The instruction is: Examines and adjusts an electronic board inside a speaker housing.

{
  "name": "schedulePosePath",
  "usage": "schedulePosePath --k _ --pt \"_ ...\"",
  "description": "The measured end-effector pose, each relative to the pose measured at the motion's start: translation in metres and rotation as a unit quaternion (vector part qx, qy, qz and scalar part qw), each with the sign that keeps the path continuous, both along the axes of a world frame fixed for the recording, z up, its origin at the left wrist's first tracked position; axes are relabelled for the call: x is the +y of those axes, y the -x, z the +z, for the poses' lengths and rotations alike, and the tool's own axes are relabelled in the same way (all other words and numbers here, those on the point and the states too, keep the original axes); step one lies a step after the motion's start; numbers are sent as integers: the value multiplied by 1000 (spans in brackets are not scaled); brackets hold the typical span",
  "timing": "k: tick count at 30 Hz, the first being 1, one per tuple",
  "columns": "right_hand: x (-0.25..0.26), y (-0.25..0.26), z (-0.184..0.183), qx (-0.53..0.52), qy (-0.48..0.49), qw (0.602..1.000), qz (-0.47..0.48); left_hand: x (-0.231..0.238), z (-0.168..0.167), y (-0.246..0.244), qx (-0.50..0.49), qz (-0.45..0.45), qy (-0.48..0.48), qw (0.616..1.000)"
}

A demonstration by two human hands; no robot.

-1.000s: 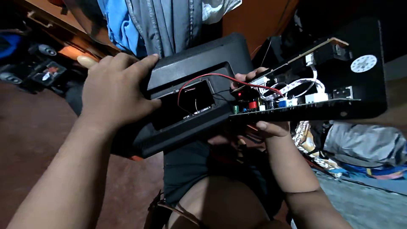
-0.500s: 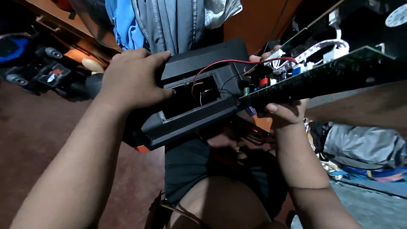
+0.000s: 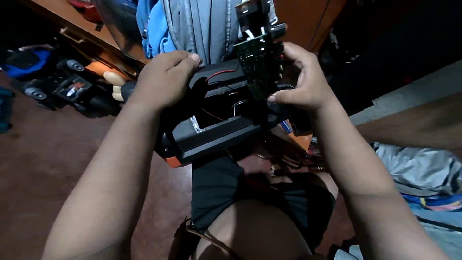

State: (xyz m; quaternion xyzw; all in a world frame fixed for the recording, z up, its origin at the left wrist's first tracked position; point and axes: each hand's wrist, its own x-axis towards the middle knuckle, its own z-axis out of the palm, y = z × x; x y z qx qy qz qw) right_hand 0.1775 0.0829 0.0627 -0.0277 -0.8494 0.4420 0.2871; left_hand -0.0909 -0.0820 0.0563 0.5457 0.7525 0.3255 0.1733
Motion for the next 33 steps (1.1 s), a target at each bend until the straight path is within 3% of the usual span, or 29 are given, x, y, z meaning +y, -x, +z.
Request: schedulePosePath --k 6,12,18,24,28,33 --pt "5 5 10 -29 69 996 42 -1 -4 3 -68 5 -76 995" --pt "13 -8 17 -25 66 995 64 2 -9 6 -110 11 -140 984" --pt "11 -2 19 -95 36 994 42 4 -9 5 -154 43 -177 971" --pt "9 17 16 -161 -53 985 18 2 -11 7 -90 156 -182 967" --pt "12 15 15 -163 -53 985 24 0 -14 5 -23 79 -207 975" --pt "23 -16 0 -33 60 993 95 4 -15 -3 139 -64 -210 965"
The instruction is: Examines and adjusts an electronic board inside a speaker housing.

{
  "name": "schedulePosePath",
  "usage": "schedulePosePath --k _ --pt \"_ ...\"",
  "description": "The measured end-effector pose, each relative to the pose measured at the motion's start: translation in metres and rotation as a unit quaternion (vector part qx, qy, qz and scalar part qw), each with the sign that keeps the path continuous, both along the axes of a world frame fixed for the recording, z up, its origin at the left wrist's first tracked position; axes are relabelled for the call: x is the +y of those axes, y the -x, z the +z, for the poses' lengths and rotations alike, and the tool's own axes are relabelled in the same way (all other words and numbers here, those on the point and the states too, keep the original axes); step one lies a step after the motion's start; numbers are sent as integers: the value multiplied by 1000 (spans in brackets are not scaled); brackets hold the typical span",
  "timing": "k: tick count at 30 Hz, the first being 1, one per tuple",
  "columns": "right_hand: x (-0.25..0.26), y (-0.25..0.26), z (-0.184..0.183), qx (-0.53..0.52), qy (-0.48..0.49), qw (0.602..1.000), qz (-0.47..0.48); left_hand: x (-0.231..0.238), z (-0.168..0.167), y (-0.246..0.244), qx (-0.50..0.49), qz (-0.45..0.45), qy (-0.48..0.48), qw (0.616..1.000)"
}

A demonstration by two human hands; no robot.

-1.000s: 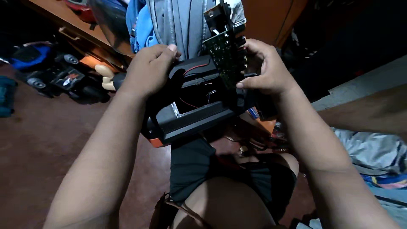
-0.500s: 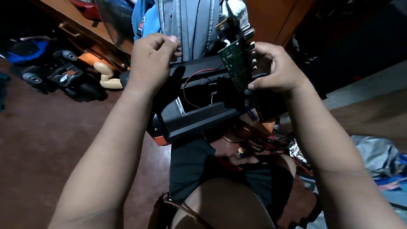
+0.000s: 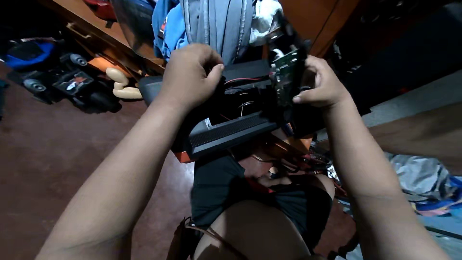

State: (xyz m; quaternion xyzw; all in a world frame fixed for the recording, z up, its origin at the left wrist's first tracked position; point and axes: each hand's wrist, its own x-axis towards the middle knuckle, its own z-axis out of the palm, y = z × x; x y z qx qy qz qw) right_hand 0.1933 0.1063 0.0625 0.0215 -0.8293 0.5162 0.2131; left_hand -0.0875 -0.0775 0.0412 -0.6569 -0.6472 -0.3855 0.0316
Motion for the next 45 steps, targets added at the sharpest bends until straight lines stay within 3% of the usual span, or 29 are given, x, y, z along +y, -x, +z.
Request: schedulePosePath --k 4,8,12,14,23,30,38,45 --pt "8 -27 -33 84 70 993 42 10 4 -6 103 -52 64 991" --pt "17 -34 -67 100 153 981 58 24 1 -20 250 -150 92 952" --pt "9 -29 -70 100 135 984 55 31 -3 -40 423 -152 91 889" --pt "7 -27 -69 100 122 986 51 30 -8 -42 458 -153 64 873" --pt "-4 -34 -64 140 98 985 19 -1 -14 -43 327 -44 103 938" --pt "-3 -32 -64 152 103 982 45 -3 -17 -51 375 -4 74 924" --pt "0 -35 -68 170 104 978 62 -17 -9 -55 284 43 203 936" --pt "0 -27 -63 164 108 980 37 -17 -11 -52 279 56 221 933"
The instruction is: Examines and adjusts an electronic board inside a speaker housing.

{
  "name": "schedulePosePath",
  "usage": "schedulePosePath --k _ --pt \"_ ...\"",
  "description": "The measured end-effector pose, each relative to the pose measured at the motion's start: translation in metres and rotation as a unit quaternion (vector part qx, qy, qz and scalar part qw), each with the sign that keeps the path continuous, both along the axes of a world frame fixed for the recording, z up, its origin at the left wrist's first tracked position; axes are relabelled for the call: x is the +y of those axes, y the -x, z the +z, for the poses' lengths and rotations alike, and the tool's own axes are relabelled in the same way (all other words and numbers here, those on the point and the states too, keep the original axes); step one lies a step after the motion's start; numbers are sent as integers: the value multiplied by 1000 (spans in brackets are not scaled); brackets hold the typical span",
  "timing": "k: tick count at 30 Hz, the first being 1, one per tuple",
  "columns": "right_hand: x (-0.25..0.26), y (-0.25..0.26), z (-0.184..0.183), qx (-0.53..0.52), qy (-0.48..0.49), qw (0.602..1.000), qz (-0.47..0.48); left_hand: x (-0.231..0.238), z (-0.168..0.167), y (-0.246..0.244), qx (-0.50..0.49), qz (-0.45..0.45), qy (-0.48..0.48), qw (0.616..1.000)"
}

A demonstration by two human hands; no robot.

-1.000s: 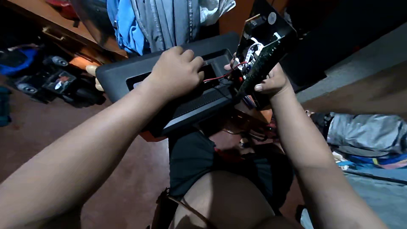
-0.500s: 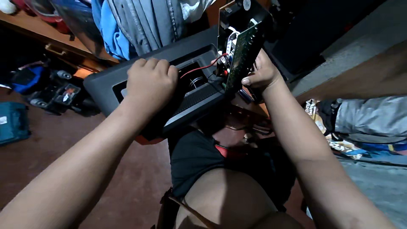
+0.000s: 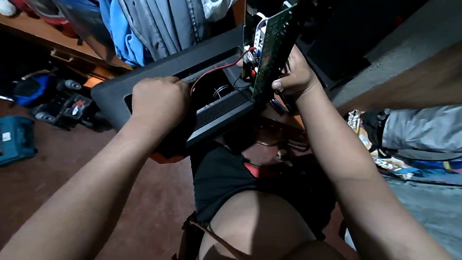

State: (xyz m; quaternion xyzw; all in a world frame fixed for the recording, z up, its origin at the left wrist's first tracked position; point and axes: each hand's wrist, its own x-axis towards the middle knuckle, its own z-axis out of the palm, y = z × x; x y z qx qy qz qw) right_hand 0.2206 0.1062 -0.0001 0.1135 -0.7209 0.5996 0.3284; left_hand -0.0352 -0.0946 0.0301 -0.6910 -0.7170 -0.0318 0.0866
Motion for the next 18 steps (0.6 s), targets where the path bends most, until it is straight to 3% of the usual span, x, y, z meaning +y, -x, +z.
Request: schedulePosePath --k 4,11,14,18 --pt "-2 3 11 -10 -7 1000 -4 -14 4 17 -60 -56 -34 996" --pt "-4 24 51 -147 -128 978 -78 -49 12 53 -203 -20 -174 963" --pt "-12 42 73 -232 -211 943 -117 -54 13 63 -283 -40 -223 932" --pt "-31 66 95 -332 -338 865 -165 -53 11 75 -340 -106 -250 900"
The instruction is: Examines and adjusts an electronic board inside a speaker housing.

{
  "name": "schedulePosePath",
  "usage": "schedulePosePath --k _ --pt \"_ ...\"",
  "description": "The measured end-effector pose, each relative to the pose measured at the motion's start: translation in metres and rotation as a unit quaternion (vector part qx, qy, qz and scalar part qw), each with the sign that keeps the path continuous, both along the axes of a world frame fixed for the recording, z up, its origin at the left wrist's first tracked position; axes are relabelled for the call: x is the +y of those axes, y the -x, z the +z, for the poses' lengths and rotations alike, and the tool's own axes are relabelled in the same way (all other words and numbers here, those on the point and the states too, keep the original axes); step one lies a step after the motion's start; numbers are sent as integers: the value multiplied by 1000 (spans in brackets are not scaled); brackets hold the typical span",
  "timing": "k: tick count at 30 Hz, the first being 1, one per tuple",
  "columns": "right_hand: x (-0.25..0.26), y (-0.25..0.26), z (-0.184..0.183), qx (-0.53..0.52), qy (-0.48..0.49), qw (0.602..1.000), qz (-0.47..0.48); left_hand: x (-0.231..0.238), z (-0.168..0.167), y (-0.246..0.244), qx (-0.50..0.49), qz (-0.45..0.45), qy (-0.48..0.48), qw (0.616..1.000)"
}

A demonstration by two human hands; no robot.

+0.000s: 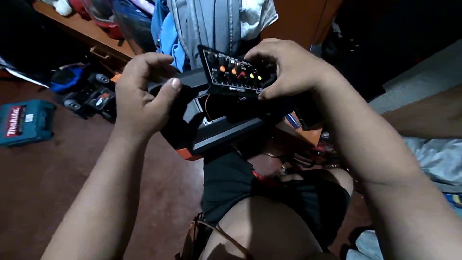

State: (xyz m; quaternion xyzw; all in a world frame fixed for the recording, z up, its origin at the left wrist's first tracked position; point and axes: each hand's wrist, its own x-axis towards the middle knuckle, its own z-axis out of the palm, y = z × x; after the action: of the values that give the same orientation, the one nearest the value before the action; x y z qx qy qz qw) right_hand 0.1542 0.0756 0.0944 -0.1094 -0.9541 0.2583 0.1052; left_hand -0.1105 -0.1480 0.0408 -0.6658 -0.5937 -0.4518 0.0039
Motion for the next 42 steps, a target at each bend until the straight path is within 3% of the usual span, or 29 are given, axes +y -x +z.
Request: schedulePosePath --k 10,17,21,28,33,36,42 --pt "-25 22 1 -115 -96 989 -1 -5 -8 -6 115 -10 99 988" --pt "-3 -3 10 -2 77 994 80 6 -1 -19 61 -21 155 986" --pt "6 -4 5 35 161 979 123 26 10 -43 118 -25 240 963" --pt "13 -4 -4 37 181 977 105 32 -8 -56 229 -32 303 924" --pt "8 3 -9 20 142 988 63 14 -20 -68 274 44 265 924" --pt "0 10 -9 -21 57 998 27 0 -19 -68 291 87 251 919" --pt "-16 23 -8 -90 -49 995 -20 -37 2 -45 213 137 176 951"
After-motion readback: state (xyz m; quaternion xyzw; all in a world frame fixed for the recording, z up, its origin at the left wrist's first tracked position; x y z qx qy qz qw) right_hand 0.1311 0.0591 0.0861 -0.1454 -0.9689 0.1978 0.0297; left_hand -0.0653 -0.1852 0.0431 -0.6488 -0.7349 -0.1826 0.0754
